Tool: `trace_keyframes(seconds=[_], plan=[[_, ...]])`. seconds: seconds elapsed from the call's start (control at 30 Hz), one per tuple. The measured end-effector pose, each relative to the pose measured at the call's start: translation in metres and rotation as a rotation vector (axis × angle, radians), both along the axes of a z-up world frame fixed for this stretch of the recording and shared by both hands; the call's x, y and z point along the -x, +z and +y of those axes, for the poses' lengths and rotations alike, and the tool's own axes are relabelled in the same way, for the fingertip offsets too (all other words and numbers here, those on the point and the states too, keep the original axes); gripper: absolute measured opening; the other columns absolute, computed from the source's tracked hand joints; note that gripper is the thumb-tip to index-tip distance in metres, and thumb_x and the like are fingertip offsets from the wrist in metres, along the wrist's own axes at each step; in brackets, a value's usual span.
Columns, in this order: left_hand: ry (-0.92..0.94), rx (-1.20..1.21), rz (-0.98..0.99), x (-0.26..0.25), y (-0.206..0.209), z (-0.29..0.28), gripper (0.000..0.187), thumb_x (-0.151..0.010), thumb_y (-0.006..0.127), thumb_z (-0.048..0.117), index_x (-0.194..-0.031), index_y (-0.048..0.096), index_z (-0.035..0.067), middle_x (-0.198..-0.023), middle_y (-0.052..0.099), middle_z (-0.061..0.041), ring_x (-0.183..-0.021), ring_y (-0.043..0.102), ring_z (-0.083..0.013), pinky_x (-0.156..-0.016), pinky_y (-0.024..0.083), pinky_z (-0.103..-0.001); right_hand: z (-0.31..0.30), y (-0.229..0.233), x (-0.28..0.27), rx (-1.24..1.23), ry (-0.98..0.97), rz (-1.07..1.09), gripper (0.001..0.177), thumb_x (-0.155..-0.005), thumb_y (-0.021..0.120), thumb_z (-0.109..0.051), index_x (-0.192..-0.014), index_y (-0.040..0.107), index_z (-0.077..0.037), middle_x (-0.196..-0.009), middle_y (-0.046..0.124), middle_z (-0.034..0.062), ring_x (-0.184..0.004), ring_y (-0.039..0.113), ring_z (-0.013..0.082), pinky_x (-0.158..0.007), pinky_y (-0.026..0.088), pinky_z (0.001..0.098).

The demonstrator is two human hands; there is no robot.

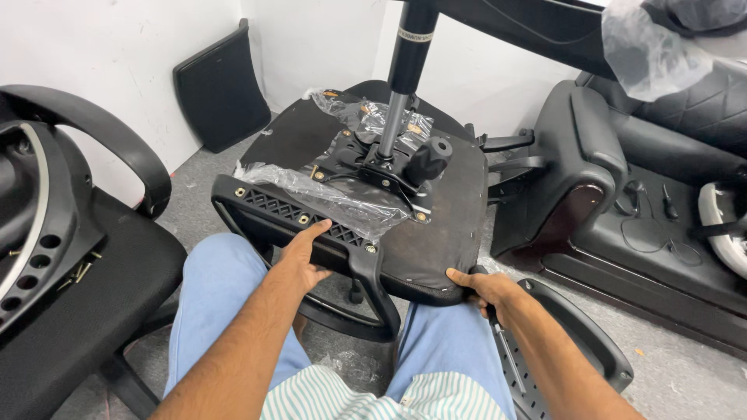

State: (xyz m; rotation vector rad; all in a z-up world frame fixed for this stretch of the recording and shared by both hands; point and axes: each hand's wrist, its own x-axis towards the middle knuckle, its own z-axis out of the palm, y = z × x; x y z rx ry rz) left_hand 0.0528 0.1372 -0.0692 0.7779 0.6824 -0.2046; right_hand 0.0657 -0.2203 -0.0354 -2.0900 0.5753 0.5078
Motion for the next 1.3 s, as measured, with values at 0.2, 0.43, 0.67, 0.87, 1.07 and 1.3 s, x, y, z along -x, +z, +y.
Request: trace_keyframes(seconds=[0.2,0.43,0.67,0.87,1.07,1.3], plan=[[0.063,-0.044,0.025,0.005,0.001,-0.010,0.078,-0.072,0.084,0.033,-0.137,0.058,-0.002,-0.137,0.067,-0.022,-0.130,0.062,-0.0394,-0.117,0.034,-0.063,0.001,0.008,0.015,0.073,0.023,0.023,0.063,-0.073,0.089,-0.056,-0.058,0.056,-0.005,-0.046,0.040,0.0038,-0.038,0.035,0.0182,-0.045,0.045,0.0298],[0.031,-0.038,0.001,0.000,-0.008,-0.017,0.086,-0.069,0.088,0.027,-0.141,0.051,0.000,-0.141,0.062,-0.022,-0.131,0.058,-0.0429,-0.115,0.034,-0.064,0.015,0.031,0.017,0.267,0.091,0.043,0.065,-0.074,0.086,-0.055,-0.070,0.071,0.008,-0.048,0.045,0.0070,-0.037,0.043,0.0207,-0.041,0.032,0.0360],[0.031,0.004,0.006,0.000,-0.017,-0.017,0.082,-0.071,0.088,0.024,-0.140,0.052,-0.001,-0.135,0.063,-0.022,-0.126,0.061,-0.0428,-0.110,0.043,-0.060,0.020,0.076,0.007,0.341,0.150,-0.186,0.058,-0.082,0.079,-0.046,-0.086,0.069,0.011,-0.055,0.059,0.0108,-0.043,0.056,0.0212,-0.044,0.045,0.0341],[0.036,0.041,-0.009,0.004,-0.012,-0.014,0.074,-0.074,0.087,0.020,-0.137,0.054,0.001,-0.134,0.063,-0.021,-0.121,0.063,-0.0402,-0.108,0.049,-0.060,0.059,0.115,-0.007,-0.141,0.132,-0.402,0.049,-0.087,0.053,-0.017,-0.135,0.047,-0.004,-0.077,0.054,0.0062,-0.061,0.053,0.0174,-0.056,0.047,0.0347],[-0.002,0.057,-0.007,-0.005,-0.004,-0.009,0.065,-0.075,0.084,0.017,-0.132,0.058,0.002,-0.128,0.069,-0.018,-0.119,0.066,-0.0364,-0.103,0.048,-0.060,0.091,0.144,-0.002,-0.257,0.289,-0.525,0.057,-0.088,0.058,-0.005,-0.144,0.045,-0.008,-0.088,0.064,0.0117,-0.080,0.065,0.0191,-0.073,0.052,0.0320],[-0.014,0.043,-0.022,-0.016,-0.001,-0.009,0.062,-0.077,0.083,0.018,-0.132,0.059,0.002,-0.130,0.069,-0.017,-0.120,0.066,-0.0343,-0.102,0.049,-0.057,0.107,0.166,0.018,-0.210,0.391,-0.640,0.056,-0.084,0.073,-0.005,-0.137,0.058,-0.010,-0.099,0.070,0.0095,-0.092,0.069,0.0164,-0.081,0.057,0.0316]])
